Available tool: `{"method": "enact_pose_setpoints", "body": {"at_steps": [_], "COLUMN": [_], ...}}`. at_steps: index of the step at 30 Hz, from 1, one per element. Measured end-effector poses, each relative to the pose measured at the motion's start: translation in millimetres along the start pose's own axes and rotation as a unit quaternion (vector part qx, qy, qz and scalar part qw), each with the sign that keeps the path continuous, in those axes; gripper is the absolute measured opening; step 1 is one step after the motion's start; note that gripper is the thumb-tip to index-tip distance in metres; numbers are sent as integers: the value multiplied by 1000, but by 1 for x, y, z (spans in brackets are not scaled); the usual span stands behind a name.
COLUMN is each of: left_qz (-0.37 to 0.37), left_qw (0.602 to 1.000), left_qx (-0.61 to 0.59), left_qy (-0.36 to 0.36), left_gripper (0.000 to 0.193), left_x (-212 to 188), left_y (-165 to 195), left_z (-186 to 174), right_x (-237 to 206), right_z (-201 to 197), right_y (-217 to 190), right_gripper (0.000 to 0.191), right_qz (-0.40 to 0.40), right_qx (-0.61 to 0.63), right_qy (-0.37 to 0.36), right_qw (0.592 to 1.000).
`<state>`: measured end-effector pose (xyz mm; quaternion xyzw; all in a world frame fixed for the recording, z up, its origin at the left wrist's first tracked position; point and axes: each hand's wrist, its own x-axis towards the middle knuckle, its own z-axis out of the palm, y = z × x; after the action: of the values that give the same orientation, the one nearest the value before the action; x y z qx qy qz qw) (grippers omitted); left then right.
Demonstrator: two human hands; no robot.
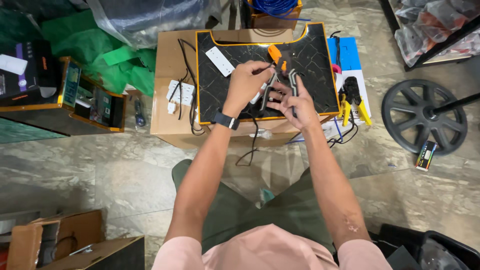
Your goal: The person uses a screwdriver to unscrew and open a white power strip on the workbench, removes its cover and internal parts, then handles a black cable and uses pliers to work on the wire before reattaching the power strip cover and driving screws back in.
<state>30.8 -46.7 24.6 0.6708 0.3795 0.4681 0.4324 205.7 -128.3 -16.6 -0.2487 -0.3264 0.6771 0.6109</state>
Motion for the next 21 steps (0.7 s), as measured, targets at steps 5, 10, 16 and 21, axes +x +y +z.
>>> {"method": "enact_pose_setpoints", "body": {"at_steps": [5,10,16,21], "left_qz": [-70,-2,75,87], "left_qw": [995,995,986,986], "left_qx": [65,88,137,129], "left_qy": [9,37,57,65], "left_gripper": [18,14,13,12], "left_x": [9,8,7,2], "left_y": [5,-5,-15,-12], "left_z": [5,13,18,22], "right_x": [3,4,6,4], "right_z": [-8,-14,-14,-10], "right_y": [5,13,14,12], "right_gripper": [96,103,109,110], "right_qz": [22,18,14,17], "right_qx": [5,18,18,11], "right_qy": [3,-14,-26,-25], "right_qw": [1000,1000,999,999]}}
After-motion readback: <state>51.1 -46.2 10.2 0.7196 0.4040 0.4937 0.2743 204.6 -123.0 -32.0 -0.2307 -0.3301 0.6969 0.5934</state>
